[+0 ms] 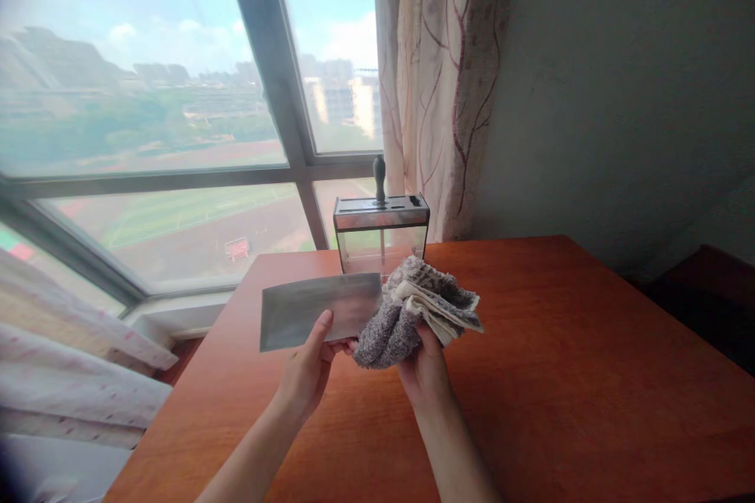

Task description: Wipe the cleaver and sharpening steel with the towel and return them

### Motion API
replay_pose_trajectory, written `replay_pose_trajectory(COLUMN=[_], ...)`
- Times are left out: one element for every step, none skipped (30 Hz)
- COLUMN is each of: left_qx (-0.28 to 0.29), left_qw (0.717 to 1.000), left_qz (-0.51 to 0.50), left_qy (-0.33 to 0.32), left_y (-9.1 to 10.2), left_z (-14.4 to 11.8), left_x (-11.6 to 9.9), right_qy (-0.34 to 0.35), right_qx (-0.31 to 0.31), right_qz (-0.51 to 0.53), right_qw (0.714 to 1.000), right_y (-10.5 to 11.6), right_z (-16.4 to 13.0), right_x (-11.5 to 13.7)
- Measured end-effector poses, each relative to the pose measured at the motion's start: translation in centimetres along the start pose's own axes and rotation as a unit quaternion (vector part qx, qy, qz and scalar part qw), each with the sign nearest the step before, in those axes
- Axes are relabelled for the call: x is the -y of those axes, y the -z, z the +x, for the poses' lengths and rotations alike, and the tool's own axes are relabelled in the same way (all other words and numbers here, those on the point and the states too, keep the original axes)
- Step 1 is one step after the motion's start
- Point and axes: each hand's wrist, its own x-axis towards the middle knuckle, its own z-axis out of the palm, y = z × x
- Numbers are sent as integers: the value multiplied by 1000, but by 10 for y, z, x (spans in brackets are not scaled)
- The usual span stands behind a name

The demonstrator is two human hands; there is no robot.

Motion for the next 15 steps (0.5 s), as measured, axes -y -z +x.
replay_pose_trajectory(left_qx=[-3, -5, -7, -11, -14, -15, -15, -15, -15, -13, -9, 0, 12, 23, 30], left_qw=[999, 997, 995, 993, 990, 988, 986, 984, 984, 985, 987, 990, 993, 996, 998], left_qz=[-30, -55, -77, -96, -111, -122, -130, -135, -136, -133, -126, -111, -89, -59, -21], left_qy=[26, 46, 60, 72, 85, 98, 107, 112, 112, 107, 98, 87, 77, 66, 52], left_y=[0, 0, 0, 1, 1, 2, 3, 4, 5, 6, 7, 7, 8, 8, 7], left_z=[2, 3, 5, 6, 7, 8, 8, 9, 9, 8, 7, 6, 4, 3, 1], left_x=[-1, -3, -5, -8, -10, -13, -14, -15, -15, -14, -13, -12, -10, -8, -6], right_qy=[0, 4, 13, 19, 23, 23, 24, 26, 32, 40, 46, 52, 57, 61, 66], right_qx=[-8, -16, -19, -14, -1, 16, 33, 43, 43, 32, 15, -6, -26, -45, -62], right_qz=[7, 7, -1, -13, -27, -39, -50, -58, -64, -66, -65, -61, -54, -46, -40], right_qw=[1000, 1000, 1000, 1000, 999, 999, 998, 997, 997, 997, 997, 997, 997, 996, 995], right_y=[2, 4, 6, 8, 9, 10, 11, 11, 12, 12, 11, 11, 10, 9, 8], right_z=[-1, -1, -2, -2, -2, -3, -3, -3, -3, -3, -3, -2, -1, -1, 1], right_x=[-1, -2, -3, -3, -3, -2, -2, -1, -1, -2, -2, -2, -3, -3, -2])
